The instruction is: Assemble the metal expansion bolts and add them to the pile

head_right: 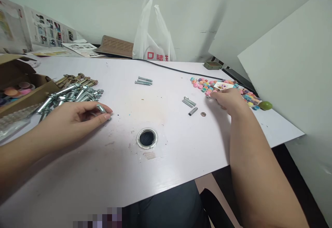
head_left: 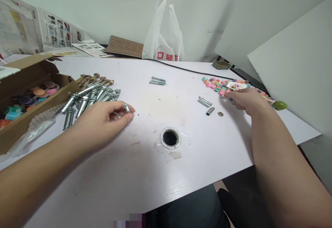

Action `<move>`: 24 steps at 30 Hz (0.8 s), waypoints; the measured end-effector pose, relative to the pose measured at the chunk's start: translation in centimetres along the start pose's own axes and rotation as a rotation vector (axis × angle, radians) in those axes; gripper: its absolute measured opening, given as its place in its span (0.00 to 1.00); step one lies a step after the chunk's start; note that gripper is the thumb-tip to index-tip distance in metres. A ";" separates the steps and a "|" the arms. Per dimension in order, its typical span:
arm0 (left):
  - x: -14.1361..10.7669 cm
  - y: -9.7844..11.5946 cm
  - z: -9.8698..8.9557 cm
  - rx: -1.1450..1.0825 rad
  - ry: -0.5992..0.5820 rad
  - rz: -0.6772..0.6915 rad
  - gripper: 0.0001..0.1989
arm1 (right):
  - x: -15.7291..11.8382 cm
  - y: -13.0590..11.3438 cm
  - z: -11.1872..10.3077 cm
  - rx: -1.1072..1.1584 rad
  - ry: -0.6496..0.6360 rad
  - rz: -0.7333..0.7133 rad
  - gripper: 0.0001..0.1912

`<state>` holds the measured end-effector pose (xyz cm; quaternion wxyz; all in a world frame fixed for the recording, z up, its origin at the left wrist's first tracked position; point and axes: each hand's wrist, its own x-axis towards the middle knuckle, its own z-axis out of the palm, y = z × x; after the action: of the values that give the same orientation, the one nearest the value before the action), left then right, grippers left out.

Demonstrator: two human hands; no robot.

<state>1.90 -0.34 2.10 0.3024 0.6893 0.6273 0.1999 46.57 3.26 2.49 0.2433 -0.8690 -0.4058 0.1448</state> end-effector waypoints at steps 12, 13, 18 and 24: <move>0.3 -0.6 -0.3 0.038 -0.033 0.102 0.15 | -0.2 -1.3 1.4 -0.185 0.001 0.016 0.10; 0.3 -0.6 -0.3 0.035 -0.035 0.109 0.15 | -0.2 -1.3 1.4 -0.195 -0.002 0.027 0.11; 0.2 -0.5 -0.4 0.023 -0.040 0.125 0.15 | -0.6 -1.5 1.1 -0.246 -0.022 0.117 0.18; 0.2 -0.5 -0.4 0.014 -0.040 0.144 0.16 | -1.2 -2.0 1.0 -0.282 -0.026 0.165 0.19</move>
<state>1.26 -0.04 2.02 0.2950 0.7385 0.5713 0.2027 44.09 3.71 2.79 0.1011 -0.9231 -0.3522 0.1170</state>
